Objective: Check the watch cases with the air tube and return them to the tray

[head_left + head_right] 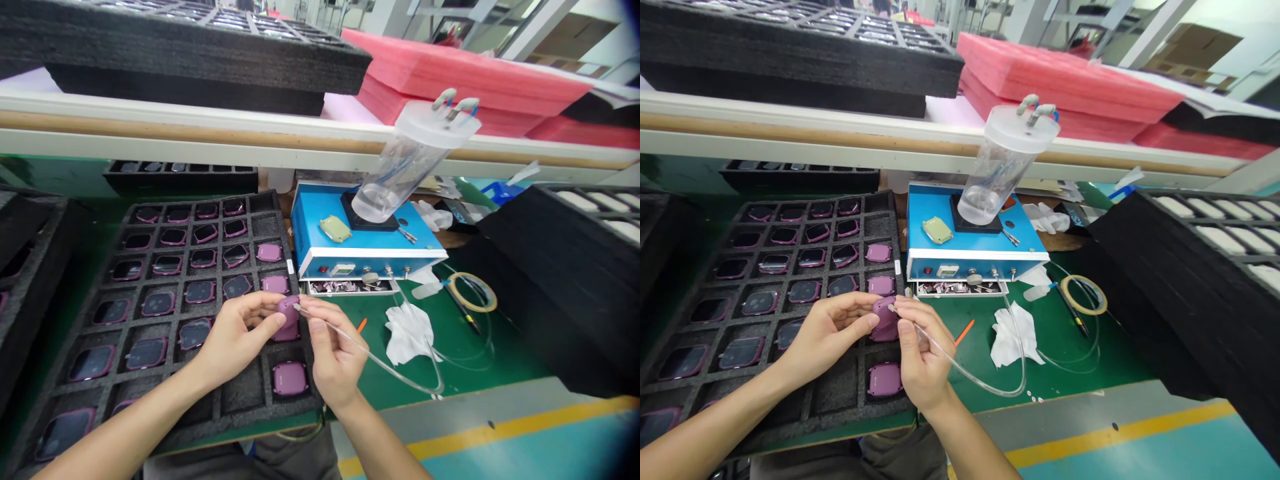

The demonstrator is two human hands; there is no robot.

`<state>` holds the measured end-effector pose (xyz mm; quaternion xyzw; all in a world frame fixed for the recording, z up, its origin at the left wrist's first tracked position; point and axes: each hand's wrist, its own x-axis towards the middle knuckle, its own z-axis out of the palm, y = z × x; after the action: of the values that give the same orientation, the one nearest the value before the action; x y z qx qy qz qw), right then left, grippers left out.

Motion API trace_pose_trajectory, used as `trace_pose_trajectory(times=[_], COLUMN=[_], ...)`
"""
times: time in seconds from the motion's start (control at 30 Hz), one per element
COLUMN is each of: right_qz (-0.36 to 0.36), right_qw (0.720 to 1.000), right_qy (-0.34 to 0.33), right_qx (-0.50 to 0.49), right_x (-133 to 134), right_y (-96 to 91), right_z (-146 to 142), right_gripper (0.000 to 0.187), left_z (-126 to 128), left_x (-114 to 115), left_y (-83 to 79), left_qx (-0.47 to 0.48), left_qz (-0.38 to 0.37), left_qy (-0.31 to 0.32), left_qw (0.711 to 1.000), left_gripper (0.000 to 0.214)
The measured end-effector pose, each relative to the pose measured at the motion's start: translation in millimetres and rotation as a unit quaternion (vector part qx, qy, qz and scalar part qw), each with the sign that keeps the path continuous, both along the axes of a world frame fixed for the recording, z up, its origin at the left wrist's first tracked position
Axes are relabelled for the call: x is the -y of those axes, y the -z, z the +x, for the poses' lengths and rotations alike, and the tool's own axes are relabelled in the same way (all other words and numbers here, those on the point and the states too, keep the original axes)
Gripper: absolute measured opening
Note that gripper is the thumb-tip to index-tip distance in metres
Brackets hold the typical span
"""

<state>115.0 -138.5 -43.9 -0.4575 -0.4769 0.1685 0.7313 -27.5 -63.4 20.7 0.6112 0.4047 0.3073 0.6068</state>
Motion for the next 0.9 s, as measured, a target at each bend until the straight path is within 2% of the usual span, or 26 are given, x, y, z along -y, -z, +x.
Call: trace_pose_trajectory(times=[0.9], right_qz=[-0.005], right_qw=[1.0], right_qy=[0.007], right_qx=[0.01], right_x=[0.4], right_y=[-1.0], right_z=[0.2], right_gripper=[0.022], left_z=[-0.9], left_x=[-0.2], left_y=[1.1], left_qx=[0.007], left_qz=[0.001], left_qy=[0.003], left_qw=[1.0], left_gripper=[0.026])
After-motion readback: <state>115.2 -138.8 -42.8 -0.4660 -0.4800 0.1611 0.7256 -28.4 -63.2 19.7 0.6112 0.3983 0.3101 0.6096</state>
